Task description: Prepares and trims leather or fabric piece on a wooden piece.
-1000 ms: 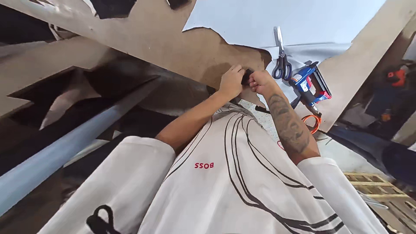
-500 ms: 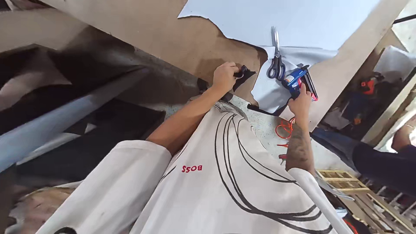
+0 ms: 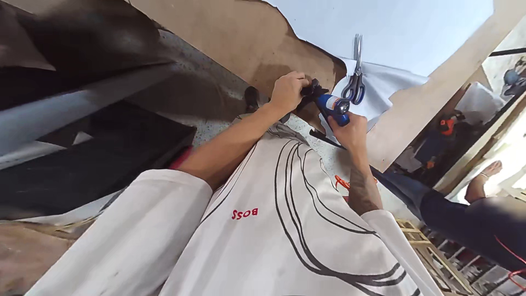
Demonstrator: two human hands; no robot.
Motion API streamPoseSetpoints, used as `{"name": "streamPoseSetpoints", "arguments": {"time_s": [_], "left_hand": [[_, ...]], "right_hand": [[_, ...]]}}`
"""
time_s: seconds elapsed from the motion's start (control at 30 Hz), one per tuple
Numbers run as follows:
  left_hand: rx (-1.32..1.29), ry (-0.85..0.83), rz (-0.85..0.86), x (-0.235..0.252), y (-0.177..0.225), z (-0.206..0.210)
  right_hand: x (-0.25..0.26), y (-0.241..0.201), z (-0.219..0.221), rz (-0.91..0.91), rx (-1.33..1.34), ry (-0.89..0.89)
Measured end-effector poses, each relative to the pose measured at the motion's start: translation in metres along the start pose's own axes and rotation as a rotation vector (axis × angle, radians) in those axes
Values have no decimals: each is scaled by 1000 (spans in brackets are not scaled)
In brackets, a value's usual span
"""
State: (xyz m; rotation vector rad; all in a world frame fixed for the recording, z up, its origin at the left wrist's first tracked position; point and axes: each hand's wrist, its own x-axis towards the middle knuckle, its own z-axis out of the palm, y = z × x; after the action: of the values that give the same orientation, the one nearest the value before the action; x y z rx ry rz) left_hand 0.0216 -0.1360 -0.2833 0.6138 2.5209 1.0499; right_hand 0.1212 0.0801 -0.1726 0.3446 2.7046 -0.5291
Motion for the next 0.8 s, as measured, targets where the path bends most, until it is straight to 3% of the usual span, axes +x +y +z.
{"name": "streamPoseSetpoints", "arguments": {"time_s": [0.27,0.37,0.5,0.67,0.8], "left_hand": [[-14,19,14,-3,0,2],[3,-2,-8,-5,3,-5],[-135,39,-153,-3,7,-5],[-536,101,-262,-1,24,-24],[-529,-14,-210,1,46,-48]], "right_hand": [[7,-9,2,42,-74,-77],[-13,5,-8,56,-30,29],[-47,58,-7,156,-57,312],[-50,135,19,249,-57,307],[-39,85,-5,46,126,433]]}}
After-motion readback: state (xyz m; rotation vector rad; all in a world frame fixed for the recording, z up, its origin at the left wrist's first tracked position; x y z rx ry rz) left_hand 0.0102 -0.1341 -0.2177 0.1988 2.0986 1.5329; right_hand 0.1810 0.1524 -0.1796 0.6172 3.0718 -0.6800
